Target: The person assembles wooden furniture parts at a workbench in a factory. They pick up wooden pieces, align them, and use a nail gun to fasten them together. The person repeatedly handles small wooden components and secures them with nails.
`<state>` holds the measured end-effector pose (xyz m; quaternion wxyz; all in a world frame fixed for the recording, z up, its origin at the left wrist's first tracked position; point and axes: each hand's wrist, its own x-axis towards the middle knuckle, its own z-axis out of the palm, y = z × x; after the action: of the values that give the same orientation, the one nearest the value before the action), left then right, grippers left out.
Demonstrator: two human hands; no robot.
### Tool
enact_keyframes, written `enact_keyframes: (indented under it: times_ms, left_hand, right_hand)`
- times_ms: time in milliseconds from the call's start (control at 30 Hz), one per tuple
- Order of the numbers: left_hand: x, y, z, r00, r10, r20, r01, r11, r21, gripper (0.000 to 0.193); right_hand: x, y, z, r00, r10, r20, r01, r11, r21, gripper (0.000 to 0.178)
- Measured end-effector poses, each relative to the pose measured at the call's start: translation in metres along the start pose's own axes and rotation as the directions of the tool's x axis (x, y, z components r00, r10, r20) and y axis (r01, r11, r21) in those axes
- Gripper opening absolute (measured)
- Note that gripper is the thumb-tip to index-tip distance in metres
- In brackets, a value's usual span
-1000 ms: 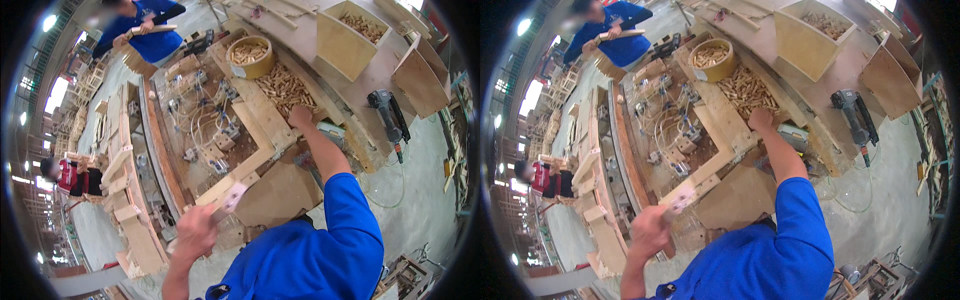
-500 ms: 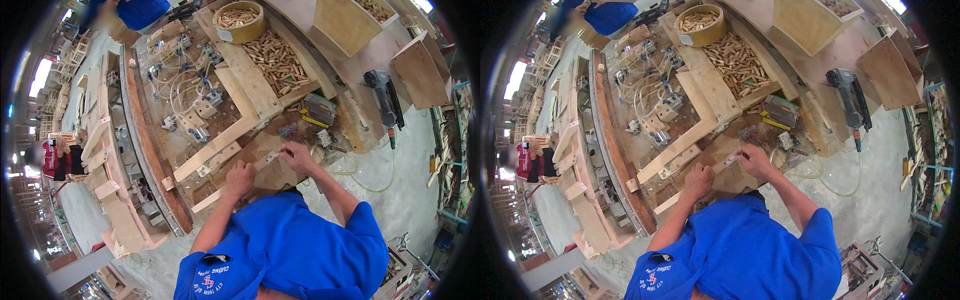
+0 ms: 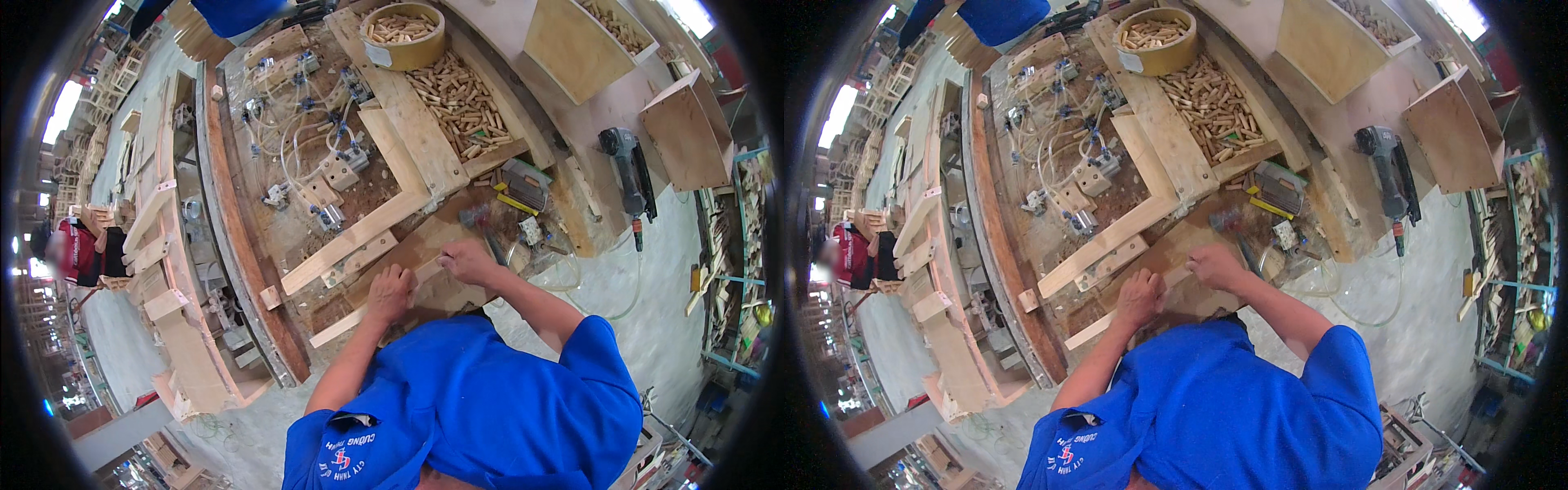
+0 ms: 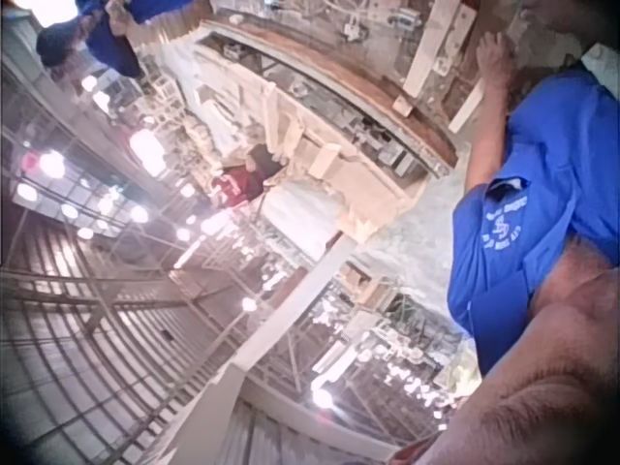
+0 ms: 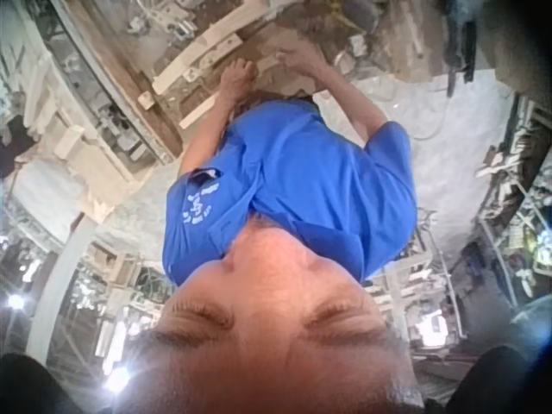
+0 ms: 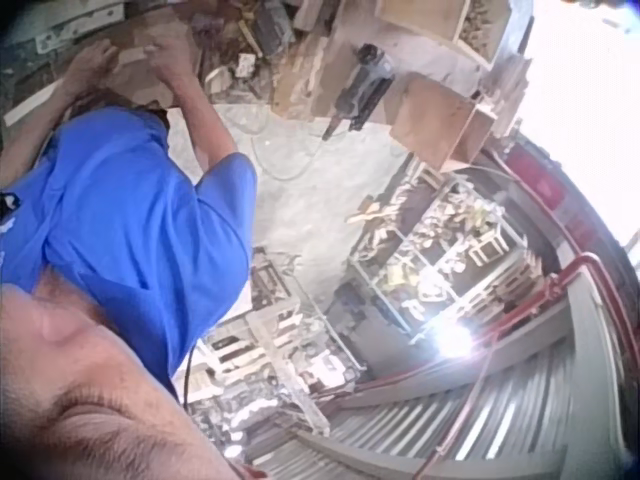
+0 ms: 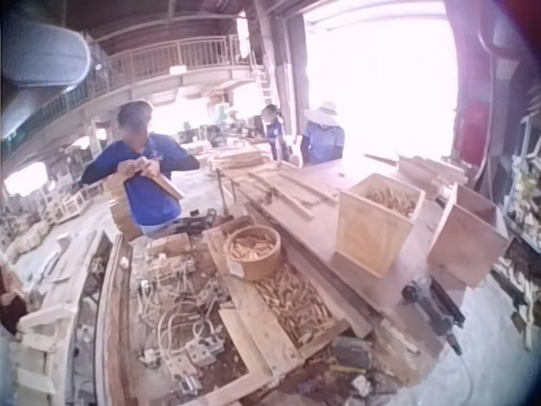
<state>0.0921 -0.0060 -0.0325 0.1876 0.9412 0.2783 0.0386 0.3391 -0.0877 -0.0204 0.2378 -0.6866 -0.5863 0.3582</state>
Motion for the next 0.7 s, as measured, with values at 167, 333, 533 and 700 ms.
enact_keyframes:
  times_ms: [167, 333, 533, 700]
  left_hand:
    - [0.0, 0.001, -0.004, 0.999, -0.014, 0.031, 0.014, 1.0, 0.02, 0.03]
    - [0.0, 0.0, -0.007, 0.994, -0.031, 0.106, 0.029, 0.999, 0.013, 0.032]
    - [0.006, -0.001, -0.013, 0.994, -0.015, 0.111, 0.015, 1.0, 0.0, 0.035]
    - [0.009, -0.002, -0.018, 0.982, -0.042, 0.185, 0.048, 0.998, -0.031, 0.035]
  right_hand:
    - [-0.006, -0.003, 0.004, 0.996, -0.043, -0.084, 0.034, 0.994, -0.103, 0.029]
    - [-0.01, -0.005, -0.007, 0.999, -0.034, -0.013, 0.033, 0.995, -0.092, 0.032]
    - [0.008, 0.006, -0.005, 0.989, 0.041, 0.142, -0.032, 0.997, -0.069, 0.027]
    - [0.085, 0.013, -0.075, 0.986, 0.067, 0.15, -0.053, 0.994, -0.099, 0.025]
